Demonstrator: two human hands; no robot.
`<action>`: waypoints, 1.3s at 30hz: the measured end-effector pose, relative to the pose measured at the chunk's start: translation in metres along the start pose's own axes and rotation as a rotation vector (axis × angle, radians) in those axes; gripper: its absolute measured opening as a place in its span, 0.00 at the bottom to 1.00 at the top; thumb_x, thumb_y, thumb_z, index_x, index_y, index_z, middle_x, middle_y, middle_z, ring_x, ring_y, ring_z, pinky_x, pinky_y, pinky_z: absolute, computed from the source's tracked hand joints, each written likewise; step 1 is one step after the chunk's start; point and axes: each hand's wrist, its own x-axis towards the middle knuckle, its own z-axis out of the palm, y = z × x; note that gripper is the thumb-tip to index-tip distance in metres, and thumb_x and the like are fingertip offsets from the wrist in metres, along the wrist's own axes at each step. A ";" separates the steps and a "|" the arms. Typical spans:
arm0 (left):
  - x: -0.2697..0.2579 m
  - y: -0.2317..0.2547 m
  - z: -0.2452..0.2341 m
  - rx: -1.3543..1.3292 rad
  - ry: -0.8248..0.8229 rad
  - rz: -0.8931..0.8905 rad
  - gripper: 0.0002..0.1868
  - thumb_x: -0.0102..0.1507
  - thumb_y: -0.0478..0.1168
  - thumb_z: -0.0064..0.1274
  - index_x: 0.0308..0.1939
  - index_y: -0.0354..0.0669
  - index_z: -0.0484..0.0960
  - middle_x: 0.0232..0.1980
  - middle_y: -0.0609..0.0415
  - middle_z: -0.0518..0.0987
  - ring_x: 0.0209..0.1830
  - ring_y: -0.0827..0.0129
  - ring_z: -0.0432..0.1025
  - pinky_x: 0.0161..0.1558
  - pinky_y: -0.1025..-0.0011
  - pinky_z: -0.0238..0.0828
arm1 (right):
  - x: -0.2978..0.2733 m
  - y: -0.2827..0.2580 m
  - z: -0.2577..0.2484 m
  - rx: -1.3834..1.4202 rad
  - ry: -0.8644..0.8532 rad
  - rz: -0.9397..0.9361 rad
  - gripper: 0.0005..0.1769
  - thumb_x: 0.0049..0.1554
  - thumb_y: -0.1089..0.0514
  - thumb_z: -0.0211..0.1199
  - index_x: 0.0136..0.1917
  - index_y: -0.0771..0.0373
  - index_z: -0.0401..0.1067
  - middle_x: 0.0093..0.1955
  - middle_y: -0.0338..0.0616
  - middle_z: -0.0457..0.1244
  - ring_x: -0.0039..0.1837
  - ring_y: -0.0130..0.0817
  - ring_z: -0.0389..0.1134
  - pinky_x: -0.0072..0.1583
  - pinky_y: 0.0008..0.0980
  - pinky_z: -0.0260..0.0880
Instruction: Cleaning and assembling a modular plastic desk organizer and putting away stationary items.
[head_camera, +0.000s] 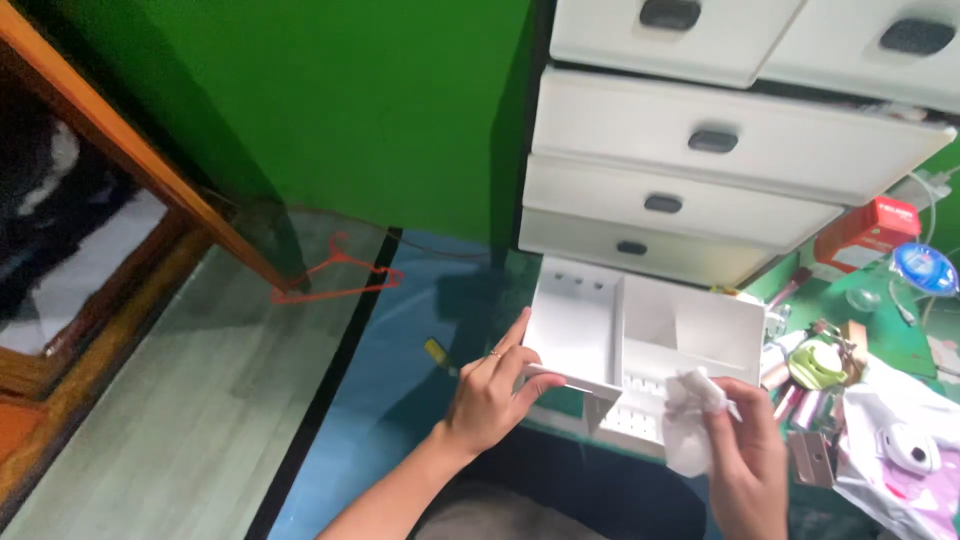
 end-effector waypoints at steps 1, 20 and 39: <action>0.007 0.002 -0.005 0.030 0.010 -0.012 0.18 0.64 0.47 0.64 0.39 0.33 0.79 0.66 0.28 0.75 0.31 0.53 0.83 0.34 0.64 0.81 | 0.000 -0.009 0.001 0.002 -0.003 -0.079 0.11 0.66 0.66 0.49 0.62 0.70 0.64 0.59 0.48 0.65 0.59 0.31 0.69 0.61 0.29 0.69; 0.072 -0.002 -0.015 0.054 0.105 -0.279 0.14 0.71 0.45 0.47 0.39 0.36 0.73 0.38 0.38 0.81 0.39 0.40 0.76 0.37 0.51 0.71 | -0.029 -0.013 0.086 -0.884 0.385 -0.621 0.11 0.65 0.69 0.63 0.60 0.66 0.75 0.64 0.50 0.68 0.69 0.50 0.70 0.73 0.45 0.69; 0.079 0.011 -0.008 0.501 0.048 -0.143 0.12 0.72 0.41 0.47 0.39 0.36 0.70 0.40 0.42 0.74 0.33 0.48 0.77 0.32 0.60 0.76 | -0.002 -0.041 0.047 -1.028 0.371 -0.475 0.06 0.64 0.65 0.68 0.55 0.61 0.78 0.51 0.46 0.69 0.51 0.45 0.71 0.55 0.40 0.70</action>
